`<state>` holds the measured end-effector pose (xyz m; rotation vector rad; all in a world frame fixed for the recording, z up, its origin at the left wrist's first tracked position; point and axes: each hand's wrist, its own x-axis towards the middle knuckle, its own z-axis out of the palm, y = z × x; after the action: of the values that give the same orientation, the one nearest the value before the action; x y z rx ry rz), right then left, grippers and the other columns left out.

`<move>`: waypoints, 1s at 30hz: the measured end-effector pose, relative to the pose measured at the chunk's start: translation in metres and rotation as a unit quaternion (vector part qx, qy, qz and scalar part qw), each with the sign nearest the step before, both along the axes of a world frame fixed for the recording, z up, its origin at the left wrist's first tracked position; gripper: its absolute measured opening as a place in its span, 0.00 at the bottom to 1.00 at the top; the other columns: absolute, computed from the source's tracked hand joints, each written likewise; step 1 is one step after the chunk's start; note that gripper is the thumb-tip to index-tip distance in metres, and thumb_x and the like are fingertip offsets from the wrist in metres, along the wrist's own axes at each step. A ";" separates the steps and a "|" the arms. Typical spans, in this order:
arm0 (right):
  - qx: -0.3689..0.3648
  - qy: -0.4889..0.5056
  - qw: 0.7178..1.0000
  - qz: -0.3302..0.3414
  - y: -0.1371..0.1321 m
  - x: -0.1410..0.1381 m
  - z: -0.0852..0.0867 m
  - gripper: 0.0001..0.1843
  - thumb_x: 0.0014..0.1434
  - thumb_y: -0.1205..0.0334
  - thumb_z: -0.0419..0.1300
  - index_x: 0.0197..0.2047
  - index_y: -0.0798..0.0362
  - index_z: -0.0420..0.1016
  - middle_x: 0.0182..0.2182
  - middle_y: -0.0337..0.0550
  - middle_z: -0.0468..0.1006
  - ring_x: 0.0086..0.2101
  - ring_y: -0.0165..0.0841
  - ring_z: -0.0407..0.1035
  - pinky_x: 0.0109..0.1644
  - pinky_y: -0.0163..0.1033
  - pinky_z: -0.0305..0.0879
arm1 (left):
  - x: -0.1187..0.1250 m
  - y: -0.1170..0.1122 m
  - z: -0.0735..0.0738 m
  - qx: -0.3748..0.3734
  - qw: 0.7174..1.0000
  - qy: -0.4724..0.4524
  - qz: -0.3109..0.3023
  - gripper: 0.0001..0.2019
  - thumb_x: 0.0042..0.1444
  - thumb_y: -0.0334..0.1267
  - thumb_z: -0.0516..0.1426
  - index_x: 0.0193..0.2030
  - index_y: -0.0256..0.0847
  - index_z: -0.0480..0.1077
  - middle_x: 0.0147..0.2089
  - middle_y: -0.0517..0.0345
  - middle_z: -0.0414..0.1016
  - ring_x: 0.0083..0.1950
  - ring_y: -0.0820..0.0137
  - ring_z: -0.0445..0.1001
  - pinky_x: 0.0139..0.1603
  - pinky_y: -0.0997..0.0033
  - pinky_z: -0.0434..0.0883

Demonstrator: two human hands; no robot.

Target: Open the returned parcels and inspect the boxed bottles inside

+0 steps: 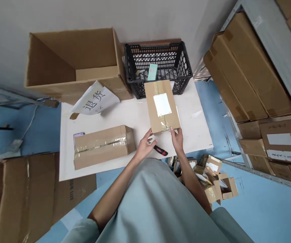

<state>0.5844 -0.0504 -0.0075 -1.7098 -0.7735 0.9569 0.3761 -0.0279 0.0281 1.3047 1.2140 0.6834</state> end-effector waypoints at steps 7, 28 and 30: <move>-0.195 -0.171 0.950 0.172 -0.045 -0.061 -0.077 0.50 0.55 0.46 0.78 0.73 0.59 0.68 0.65 0.68 0.77 0.64 0.57 0.73 0.68 0.57 0.73 | -0.100 -0.014 0.009 0.016 0.996 0.041 0.083 0.35 0.68 0.55 0.63 0.77 0.44 0.70 0.77 0.39 0.73 0.74 0.52 0.76 0.74 0.46 0.75; -0.019 -0.206 0.942 0.265 0.011 -0.217 0.055 0.25 0.69 0.50 0.60 0.61 0.52 0.86 0.49 0.49 0.84 0.45 0.41 0.80 0.50 0.45 0.80 | -0.382 -0.031 -0.017 0.068 0.967 0.130 0.210 0.22 0.66 0.54 0.62 0.58 0.43 0.84 0.58 0.48 0.81 0.49 0.62 0.81 0.54 0.59 0.84; -0.001 -0.231 0.915 0.331 0.019 -0.246 0.075 0.23 0.73 0.50 0.57 0.60 0.51 0.86 0.50 0.49 0.85 0.47 0.42 0.80 0.54 0.45 0.78 | -0.389 -0.028 -0.021 0.059 0.973 0.107 0.197 0.22 0.65 0.53 0.63 0.57 0.43 0.84 0.56 0.49 0.79 0.47 0.64 0.81 0.53 0.59 0.83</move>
<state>0.3383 -0.0316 0.0670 -1.7226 -1.7414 0.9881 -0.0127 -0.0560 0.0069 1.2689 1.6554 0.9266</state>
